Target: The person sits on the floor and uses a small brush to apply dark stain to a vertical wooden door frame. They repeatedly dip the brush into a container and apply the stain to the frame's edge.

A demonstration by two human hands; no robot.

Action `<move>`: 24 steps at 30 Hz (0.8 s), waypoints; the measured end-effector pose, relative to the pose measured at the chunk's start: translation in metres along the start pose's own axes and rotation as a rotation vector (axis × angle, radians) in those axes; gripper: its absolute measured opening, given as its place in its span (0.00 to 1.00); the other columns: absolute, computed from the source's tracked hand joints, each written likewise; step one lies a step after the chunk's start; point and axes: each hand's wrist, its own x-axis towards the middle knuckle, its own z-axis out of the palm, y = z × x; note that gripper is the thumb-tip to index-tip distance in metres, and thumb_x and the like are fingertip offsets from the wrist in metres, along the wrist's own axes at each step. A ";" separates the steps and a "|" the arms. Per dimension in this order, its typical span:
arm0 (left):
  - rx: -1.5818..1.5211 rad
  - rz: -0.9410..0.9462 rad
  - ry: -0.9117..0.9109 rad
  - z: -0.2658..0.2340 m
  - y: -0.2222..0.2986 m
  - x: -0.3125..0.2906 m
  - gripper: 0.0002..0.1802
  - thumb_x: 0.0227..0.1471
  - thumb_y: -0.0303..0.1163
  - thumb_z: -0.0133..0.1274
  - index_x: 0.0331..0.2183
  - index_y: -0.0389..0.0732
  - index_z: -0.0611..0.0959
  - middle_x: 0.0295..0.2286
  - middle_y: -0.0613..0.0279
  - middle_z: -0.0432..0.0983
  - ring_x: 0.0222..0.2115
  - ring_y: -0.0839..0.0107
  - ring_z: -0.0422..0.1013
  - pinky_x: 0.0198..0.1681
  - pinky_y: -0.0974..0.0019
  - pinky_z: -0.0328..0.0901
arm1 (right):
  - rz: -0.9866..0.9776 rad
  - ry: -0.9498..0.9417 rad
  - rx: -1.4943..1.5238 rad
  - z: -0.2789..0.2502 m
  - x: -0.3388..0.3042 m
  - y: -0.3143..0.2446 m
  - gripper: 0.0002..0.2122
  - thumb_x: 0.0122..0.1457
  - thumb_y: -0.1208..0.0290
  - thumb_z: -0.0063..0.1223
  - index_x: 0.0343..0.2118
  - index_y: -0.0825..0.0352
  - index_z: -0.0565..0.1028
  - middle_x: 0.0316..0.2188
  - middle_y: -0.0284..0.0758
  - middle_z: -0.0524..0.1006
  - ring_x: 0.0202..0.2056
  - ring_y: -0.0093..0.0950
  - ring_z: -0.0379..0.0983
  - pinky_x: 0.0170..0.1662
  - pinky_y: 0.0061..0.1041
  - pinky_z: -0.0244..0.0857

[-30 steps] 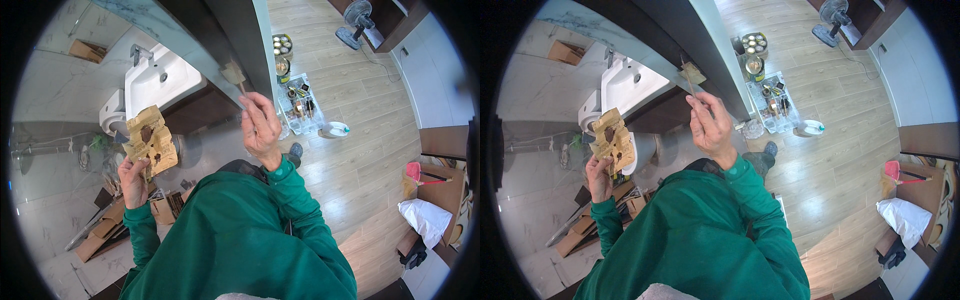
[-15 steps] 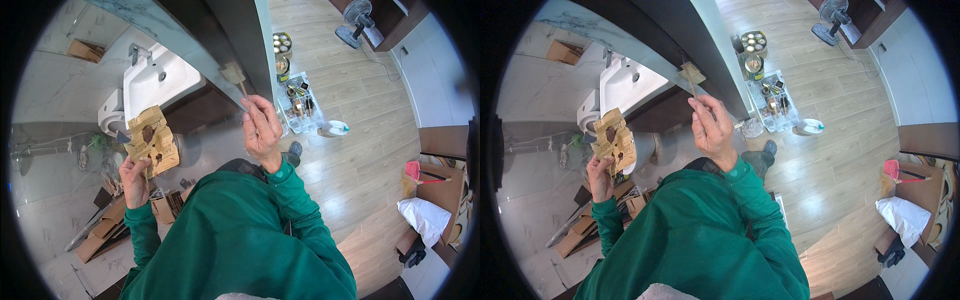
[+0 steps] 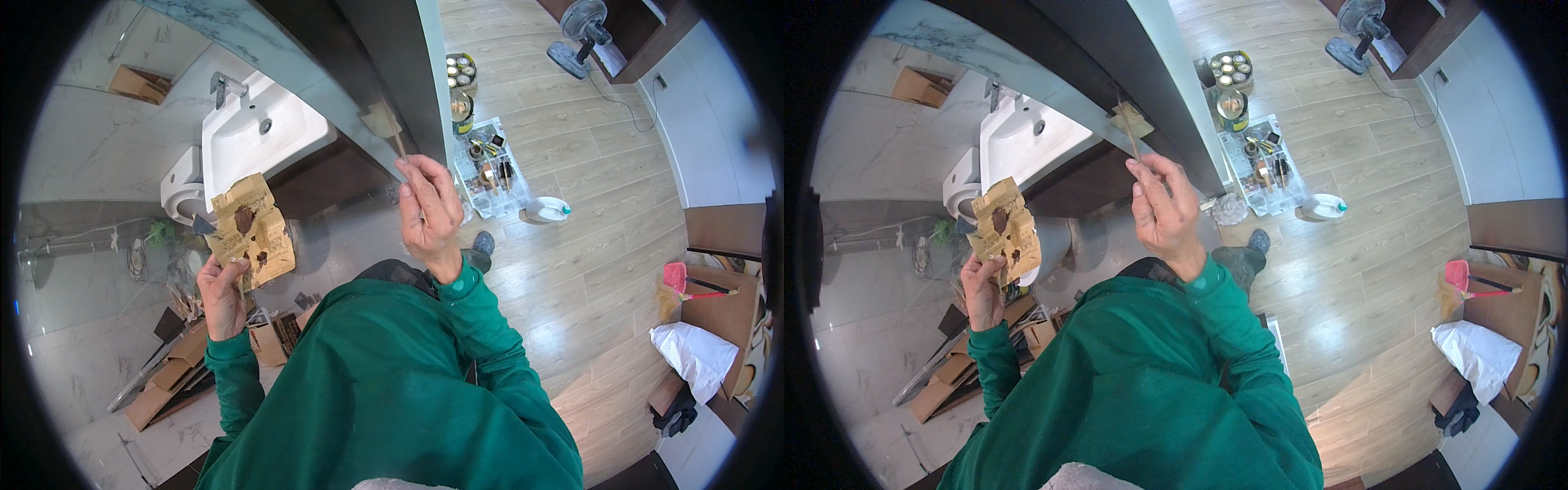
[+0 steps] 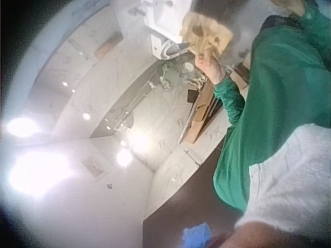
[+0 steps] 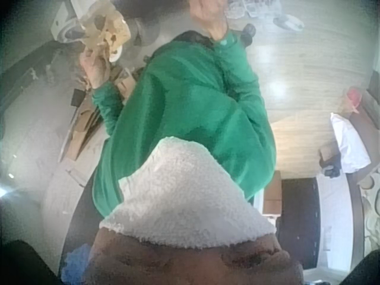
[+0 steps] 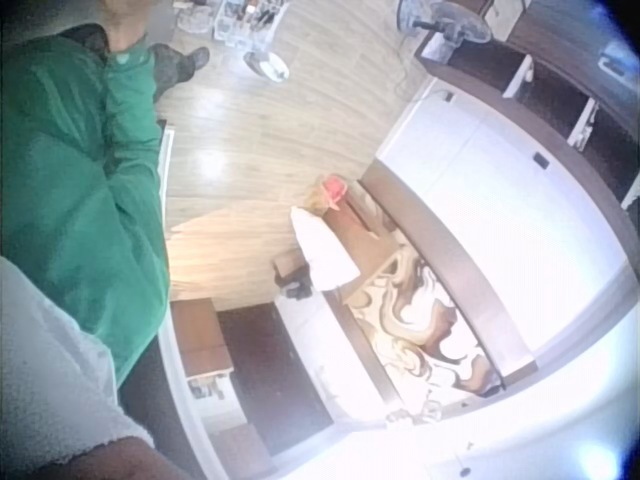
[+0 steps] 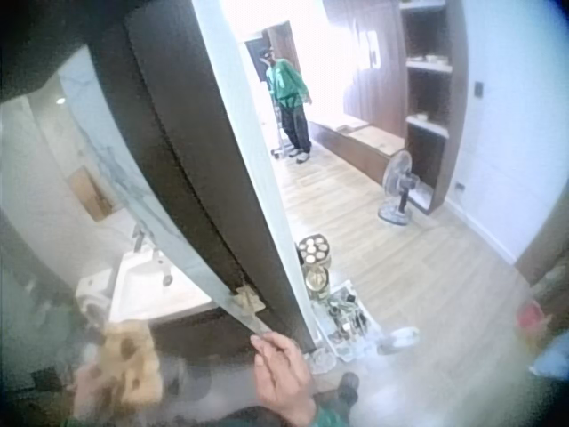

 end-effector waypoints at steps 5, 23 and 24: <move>0.002 0.000 -0.014 0.000 -0.001 0.000 0.18 0.46 0.16 0.51 0.43 0.27 0.77 0.37 0.53 0.80 0.30 0.72 0.77 0.31 0.69 0.74 | 0.011 -0.023 0.018 -0.001 0.003 -0.003 0.12 0.55 0.80 0.53 0.43 0.72 0.78 0.41 0.43 0.74 0.35 0.34 0.74 0.34 0.27 0.69; 0.007 0.009 -0.035 -0.003 -0.004 0.002 0.18 0.47 0.16 0.49 0.43 0.27 0.77 0.38 0.52 0.80 0.33 0.72 0.77 0.38 0.69 0.73 | 0.075 -0.013 0.027 0.003 0.005 0.001 0.11 0.56 0.80 0.52 0.43 0.73 0.78 0.40 0.43 0.74 0.36 0.36 0.75 0.37 0.29 0.71; 0.010 0.010 -0.032 -0.003 -0.004 0.002 0.18 0.46 0.16 0.49 0.44 0.27 0.77 0.38 0.52 0.80 0.33 0.71 0.77 0.39 0.69 0.72 | 0.071 -0.010 0.025 0.003 0.004 0.002 0.11 0.56 0.80 0.52 0.43 0.73 0.78 0.40 0.43 0.74 0.36 0.36 0.75 0.37 0.29 0.71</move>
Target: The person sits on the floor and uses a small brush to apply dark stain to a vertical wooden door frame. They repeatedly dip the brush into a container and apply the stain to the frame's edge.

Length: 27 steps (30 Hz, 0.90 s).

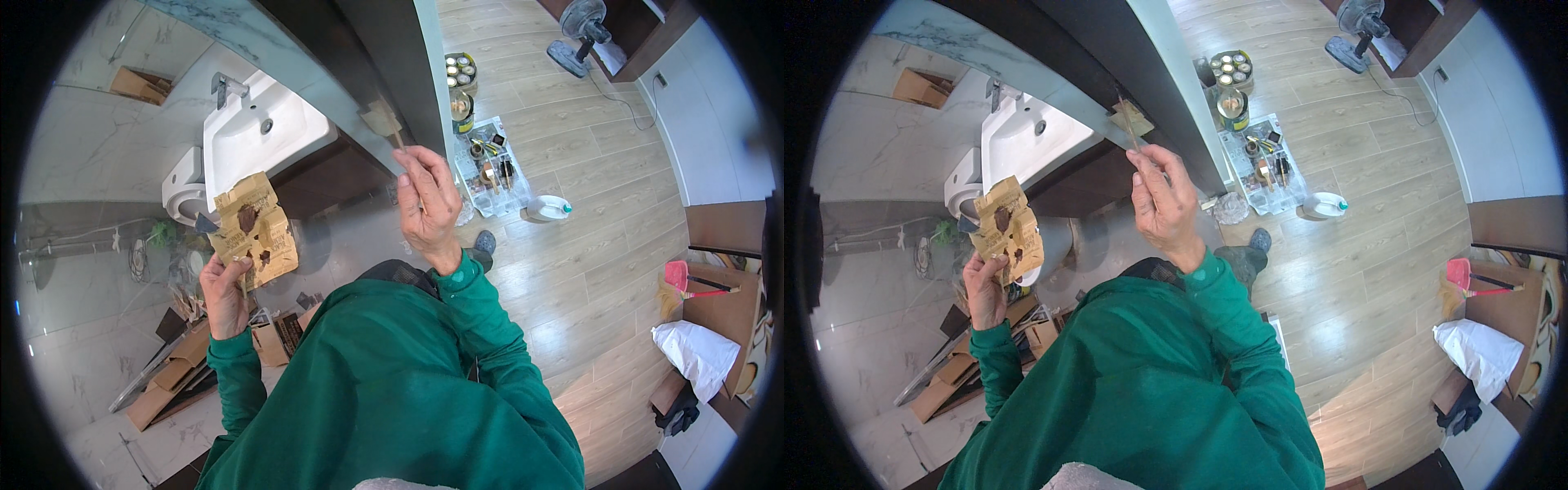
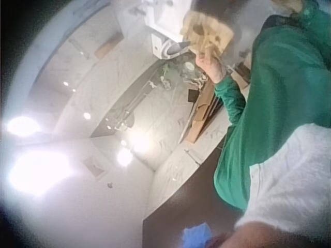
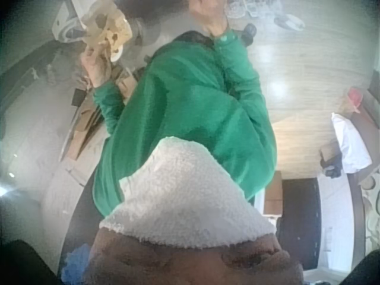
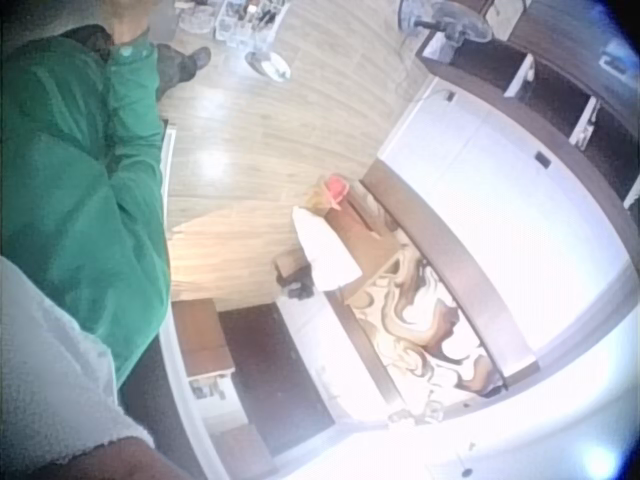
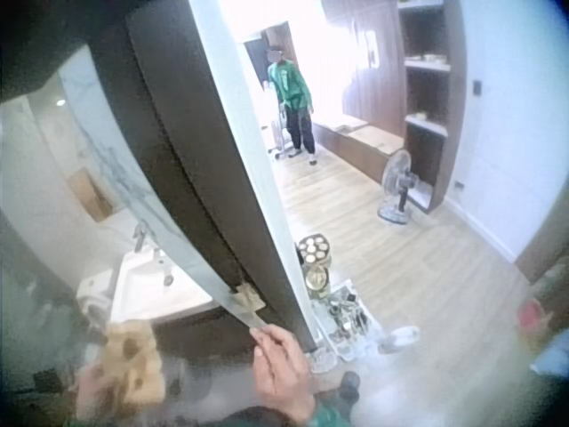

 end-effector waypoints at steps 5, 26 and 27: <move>-0.011 -0.009 0.007 0.001 0.000 -0.002 0.18 0.46 0.15 0.50 0.43 0.27 0.76 0.38 0.52 0.80 0.34 0.71 0.77 0.41 0.69 0.71 | -0.029 0.016 -0.004 -0.002 -0.004 0.003 0.11 0.57 0.80 0.52 0.43 0.72 0.78 0.40 0.44 0.74 0.36 0.36 0.75 0.37 0.29 0.70; 0.000 -0.017 0.035 0.003 -0.004 -0.002 0.18 0.46 0.18 0.51 0.43 0.27 0.76 0.37 0.53 0.79 0.29 0.72 0.76 0.30 0.70 0.73 | -0.047 0.014 -0.019 -0.010 -0.004 -0.007 0.12 0.56 0.81 0.51 0.44 0.73 0.78 0.41 0.44 0.74 0.37 0.36 0.75 0.39 0.29 0.71; 0.003 -0.026 0.033 0.004 -0.003 -0.002 0.18 0.46 0.18 0.51 0.43 0.27 0.76 0.37 0.53 0.79 0.29 0.72 0.76 0.29 0.70 0.73 | -0.055 0.018 -0.014 -0.010 -0.003 -0.008 0.12 0.56 0.80 0.52 0.44 0.73 0.78 0.41 0.44 0.74 0.37 0.36 0.75 0.39 0.29 0.71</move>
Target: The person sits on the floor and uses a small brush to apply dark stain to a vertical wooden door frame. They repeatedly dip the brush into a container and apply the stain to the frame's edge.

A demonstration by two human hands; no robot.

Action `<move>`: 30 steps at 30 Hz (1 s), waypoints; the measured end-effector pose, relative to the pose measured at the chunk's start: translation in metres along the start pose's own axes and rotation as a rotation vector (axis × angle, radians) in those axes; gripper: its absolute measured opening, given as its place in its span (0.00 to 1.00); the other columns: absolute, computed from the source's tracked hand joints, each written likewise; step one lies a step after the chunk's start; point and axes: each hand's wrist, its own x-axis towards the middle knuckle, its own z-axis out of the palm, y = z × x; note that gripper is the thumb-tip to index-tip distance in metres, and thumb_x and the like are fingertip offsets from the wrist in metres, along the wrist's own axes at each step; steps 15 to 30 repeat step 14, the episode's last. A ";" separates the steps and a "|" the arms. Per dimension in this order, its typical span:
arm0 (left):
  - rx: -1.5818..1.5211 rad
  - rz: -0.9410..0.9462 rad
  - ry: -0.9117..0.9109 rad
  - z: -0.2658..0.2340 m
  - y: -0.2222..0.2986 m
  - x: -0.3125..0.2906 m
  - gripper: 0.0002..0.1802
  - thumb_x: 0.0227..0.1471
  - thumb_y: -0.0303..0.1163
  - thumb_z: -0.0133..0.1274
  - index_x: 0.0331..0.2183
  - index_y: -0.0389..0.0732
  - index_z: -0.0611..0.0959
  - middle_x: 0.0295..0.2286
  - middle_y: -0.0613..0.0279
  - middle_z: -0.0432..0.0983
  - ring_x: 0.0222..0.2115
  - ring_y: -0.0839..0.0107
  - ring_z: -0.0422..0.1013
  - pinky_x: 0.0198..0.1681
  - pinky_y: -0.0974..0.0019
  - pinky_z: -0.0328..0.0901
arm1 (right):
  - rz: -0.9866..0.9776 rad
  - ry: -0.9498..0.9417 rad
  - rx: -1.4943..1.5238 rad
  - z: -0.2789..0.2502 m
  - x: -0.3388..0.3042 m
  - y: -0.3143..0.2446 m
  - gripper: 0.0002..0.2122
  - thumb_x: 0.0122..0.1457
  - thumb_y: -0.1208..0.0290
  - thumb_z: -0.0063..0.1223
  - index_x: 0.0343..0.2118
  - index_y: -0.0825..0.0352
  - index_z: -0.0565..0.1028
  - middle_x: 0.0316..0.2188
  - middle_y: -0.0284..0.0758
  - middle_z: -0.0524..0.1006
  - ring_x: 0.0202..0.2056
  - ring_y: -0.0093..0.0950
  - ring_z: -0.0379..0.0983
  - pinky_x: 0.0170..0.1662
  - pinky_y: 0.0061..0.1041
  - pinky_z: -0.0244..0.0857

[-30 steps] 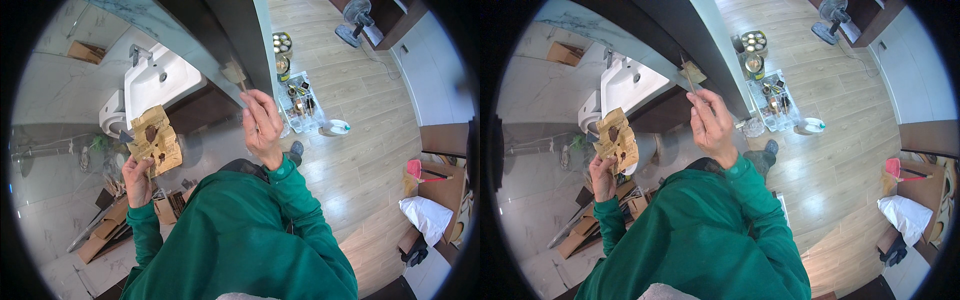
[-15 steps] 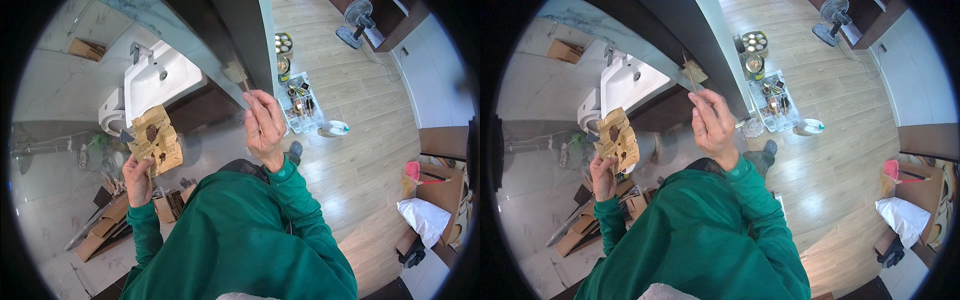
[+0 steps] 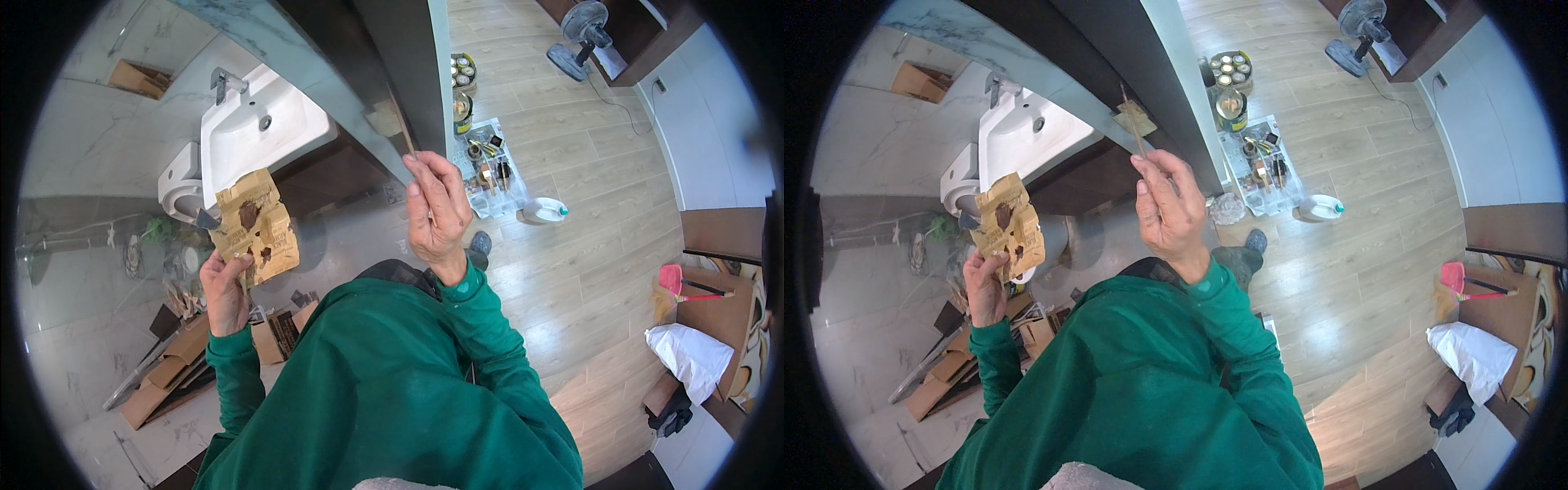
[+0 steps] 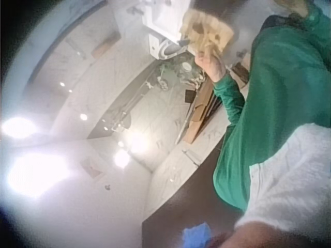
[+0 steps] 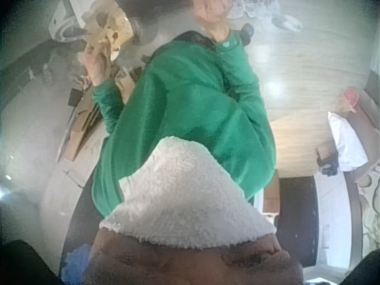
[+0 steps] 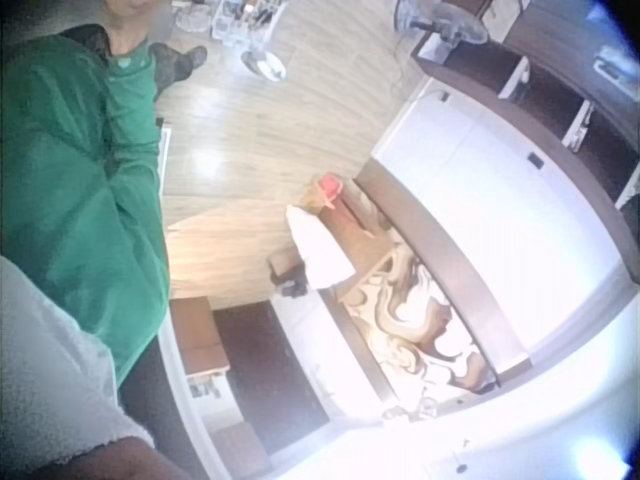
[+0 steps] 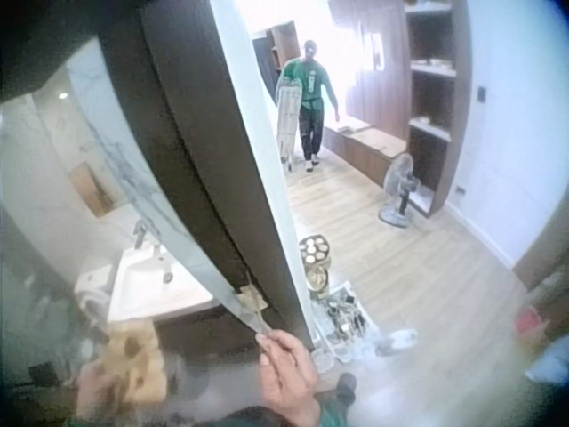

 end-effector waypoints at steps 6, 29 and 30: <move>0.009 0.012 -0.019 0.004 0.004 -0.001 0.18 0.46 0.18 0.50 0.43 0.27 0.76 0.35 0.53 0.79 0.27 0.72 0.76 0.25 0.69 0.73 | 0.001 0.001 -0.007 0.003 0.003 0.006 0.12 0.56 0.81 0.52 0.43 0.74 0.78 0.40 0.44 0.74 0.37 0.36 0.75 0.38 0.29 0.71; -0.015 0.006 -0.033 0.000 0.001 0.002 0.19 0.46 0.18 0.51 0.44 0.27 0.76 0.37 0.52 0.79 0.29 0.71 0.77 0.28 0.70 0.75 | 0.036 -0.032 0.004 0.000 -0.011 0.006 0.12 0.57 0.79 0.53 0.44 0.73 0.78 0.42 0.44 0.75 0.39 0.37 0.75 0.40 0.29 0.71; -0.015 0.006 -0.033 0.000 0.001 0.002 0.19 0.46 0.18 0.51 0.44 0.27 0.76 0.37 0.52 0.79 0.29 0.71 0.77 0.28 0.70 0.75 | 0.036 -0.032 0.004 0.000 -0.011 0.006 0.12 0.57 0.79 0.53 0.44 0.73 0.78 0.42 0.44 0.75 0.39 0.37 0.75 0.40 0.29 0.71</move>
